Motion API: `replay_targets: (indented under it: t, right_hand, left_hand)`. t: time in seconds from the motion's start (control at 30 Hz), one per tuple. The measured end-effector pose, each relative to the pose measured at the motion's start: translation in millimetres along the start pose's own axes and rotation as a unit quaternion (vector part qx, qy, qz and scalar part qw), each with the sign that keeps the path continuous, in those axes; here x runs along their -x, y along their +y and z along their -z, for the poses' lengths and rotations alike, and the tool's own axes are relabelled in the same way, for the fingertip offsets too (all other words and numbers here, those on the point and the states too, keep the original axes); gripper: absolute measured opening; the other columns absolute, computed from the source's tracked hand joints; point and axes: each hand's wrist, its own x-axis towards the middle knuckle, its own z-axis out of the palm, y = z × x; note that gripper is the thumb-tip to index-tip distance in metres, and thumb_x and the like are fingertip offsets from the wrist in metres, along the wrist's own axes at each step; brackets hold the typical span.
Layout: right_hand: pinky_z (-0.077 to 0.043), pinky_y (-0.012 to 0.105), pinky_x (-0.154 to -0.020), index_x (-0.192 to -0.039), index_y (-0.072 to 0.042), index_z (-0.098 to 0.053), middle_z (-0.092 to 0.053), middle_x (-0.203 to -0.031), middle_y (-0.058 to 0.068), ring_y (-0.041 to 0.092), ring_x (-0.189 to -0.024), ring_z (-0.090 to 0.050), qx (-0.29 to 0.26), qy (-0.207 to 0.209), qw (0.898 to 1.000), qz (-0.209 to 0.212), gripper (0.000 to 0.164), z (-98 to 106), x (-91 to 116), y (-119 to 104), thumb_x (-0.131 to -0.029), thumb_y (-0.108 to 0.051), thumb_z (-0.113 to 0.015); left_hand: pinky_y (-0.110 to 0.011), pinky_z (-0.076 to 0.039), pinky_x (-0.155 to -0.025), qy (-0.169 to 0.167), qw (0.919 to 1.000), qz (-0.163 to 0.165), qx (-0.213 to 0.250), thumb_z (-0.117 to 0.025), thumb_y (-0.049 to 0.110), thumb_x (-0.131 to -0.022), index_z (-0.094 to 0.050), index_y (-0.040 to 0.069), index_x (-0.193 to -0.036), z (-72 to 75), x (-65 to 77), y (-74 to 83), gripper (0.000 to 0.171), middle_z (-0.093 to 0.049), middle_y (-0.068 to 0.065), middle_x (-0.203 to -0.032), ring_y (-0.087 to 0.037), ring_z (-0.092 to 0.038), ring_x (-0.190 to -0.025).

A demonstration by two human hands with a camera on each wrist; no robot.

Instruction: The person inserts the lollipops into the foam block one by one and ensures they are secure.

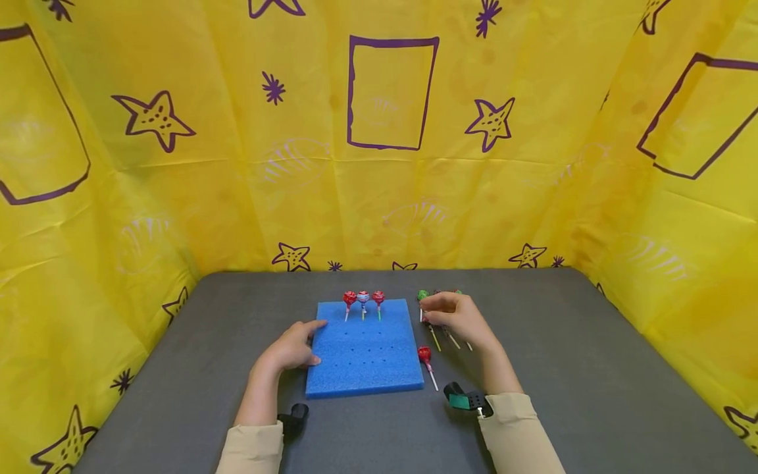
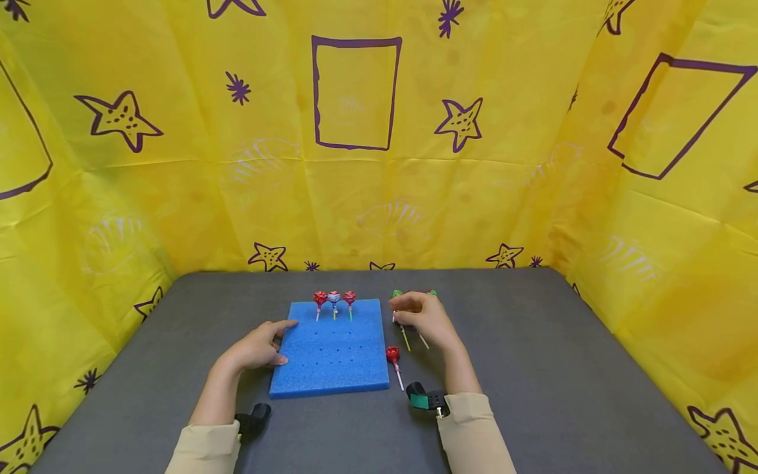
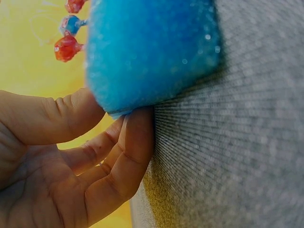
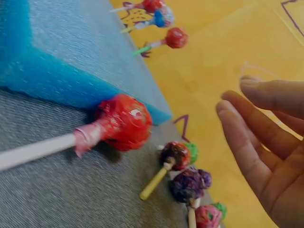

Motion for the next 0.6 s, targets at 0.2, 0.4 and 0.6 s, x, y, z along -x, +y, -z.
replay_targets:
  t: [0.2, 0.4, 0.6]
  right_hand:
    - [-0.055, 0.02, -0.081, -0.118, 0.003, -0.067, -0.068, -0.117, 0.027, 0.026, -0.098, -0.07, 0.008, -0.047, 0.999, -0.02, 0.032, 9, 6, 0, -0.089, -0.011, -0.07]
    - [-0.056, 0.027, -0.086, -0.118, 0.002, -0.067, -0.068, -0.119, 0.027, 0.025, -0.102, -0.069, 0.036, -0.107, 0.993, -0.026, 0.032, 15, 9, 2, -0.09, -0.013, -0.07]
    - [-0.056, 0.035, -0.09, -0.119, 0.003, -0.066, -0.068, -0.121, 0.024, 0.029, -0.109, -0.068, 0.057, -0.151, 0.986, -0.049, 0.032, 14, 10, 3, -0.091, -0.01, -0.068]
  left_hand:
    - [-0.039, -0.048, -0.082, 0.001, 1.0, -0.004, 0.001, -0.069, -0.003, -0.085, -0.045, 0.006, -0.147, -0.3, 0.8, 0.0, 0.066, -0.051, -0.027, -0.133, -0.034, -0.051, -0.109]
    - [-0.042, -0.049, -0.085, 0.001, 1.0, 0.001, -0.003, -0.069, -0.001, -0.085, -0.045, 0.007, -0.147, -0.2, 0.8, 1.3, 0.067, -0.051, -0.027, -0.134, -0.034, -0.051, -0.11]
    - [-0.047, -0.049, -0.09, 0.003, 1.0, 0.002, -0.003, -0.069, -0.002, -0.085, -0.045, 0.007, -0.147, -0.7, 1.3, 0.3, 0.067, -0.051, -0.027, -0.134, -0.034, -0.051, -0.111]
